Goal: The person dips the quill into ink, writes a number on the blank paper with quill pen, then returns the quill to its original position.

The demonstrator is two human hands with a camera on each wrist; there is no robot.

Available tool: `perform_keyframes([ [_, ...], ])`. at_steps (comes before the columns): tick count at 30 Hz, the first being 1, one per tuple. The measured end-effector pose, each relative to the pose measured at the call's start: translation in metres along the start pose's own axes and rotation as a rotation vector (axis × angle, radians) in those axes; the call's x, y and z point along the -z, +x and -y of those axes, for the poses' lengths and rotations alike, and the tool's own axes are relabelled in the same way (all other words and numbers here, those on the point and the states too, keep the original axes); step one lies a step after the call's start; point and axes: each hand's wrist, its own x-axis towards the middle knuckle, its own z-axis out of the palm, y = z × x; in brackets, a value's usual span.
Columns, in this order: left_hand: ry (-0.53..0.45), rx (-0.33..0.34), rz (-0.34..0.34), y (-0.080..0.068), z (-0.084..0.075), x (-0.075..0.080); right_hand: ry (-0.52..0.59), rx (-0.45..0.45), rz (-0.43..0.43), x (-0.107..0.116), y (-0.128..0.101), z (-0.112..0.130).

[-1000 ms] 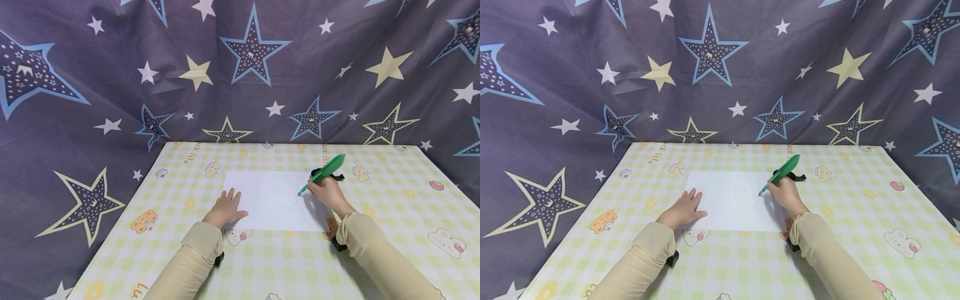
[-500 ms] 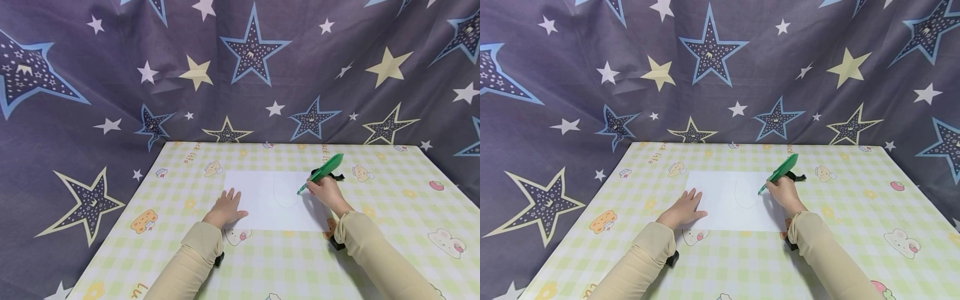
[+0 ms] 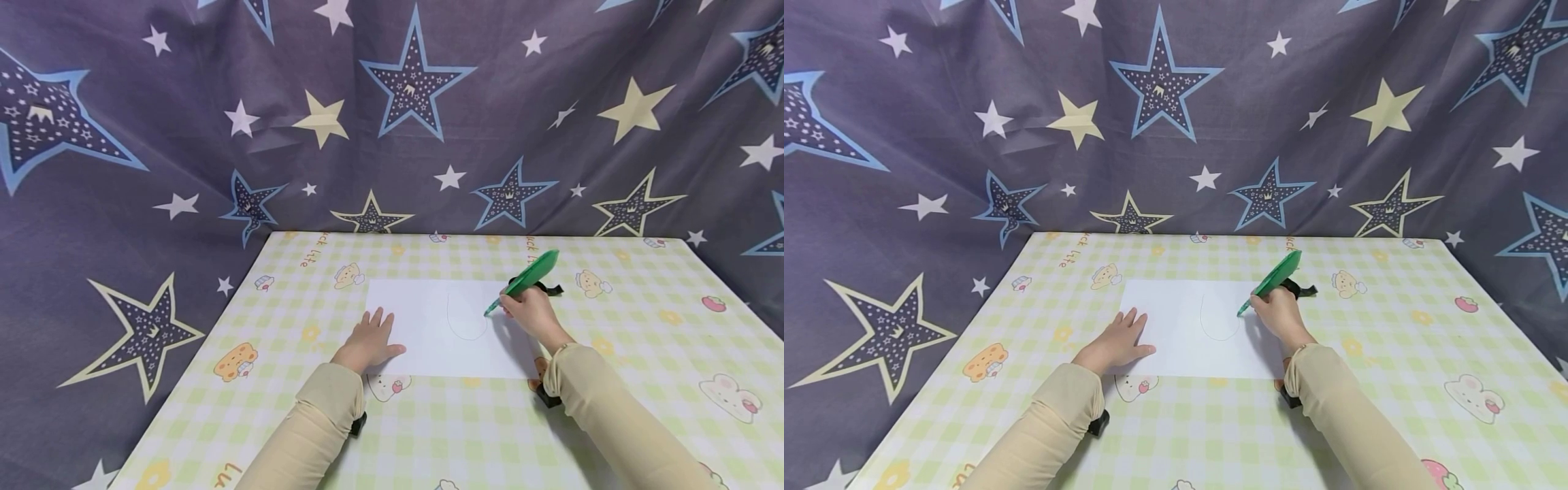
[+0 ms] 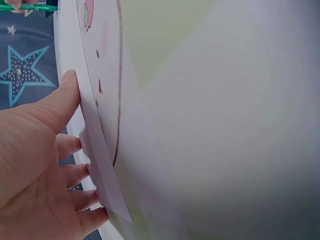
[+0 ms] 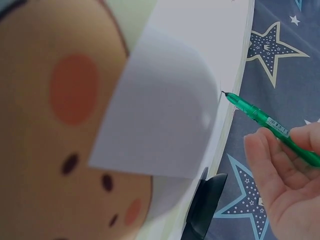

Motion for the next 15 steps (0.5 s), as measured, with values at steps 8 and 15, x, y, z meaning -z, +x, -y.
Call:
perform_keyframes([
  [8, -0.01, -0.005, -0.005, -0.0005, 0.0004, 0.0004, -0.011, 0.007, 0.001, -0.0017, 0.0017, 0.0007],
  [15, -0.014, -0.006, -0.005, -0.0008, -0.0002, 0.0009, -0.022, -0.002, -0.006, -0.0029, 0.0029, 0.0023],
])
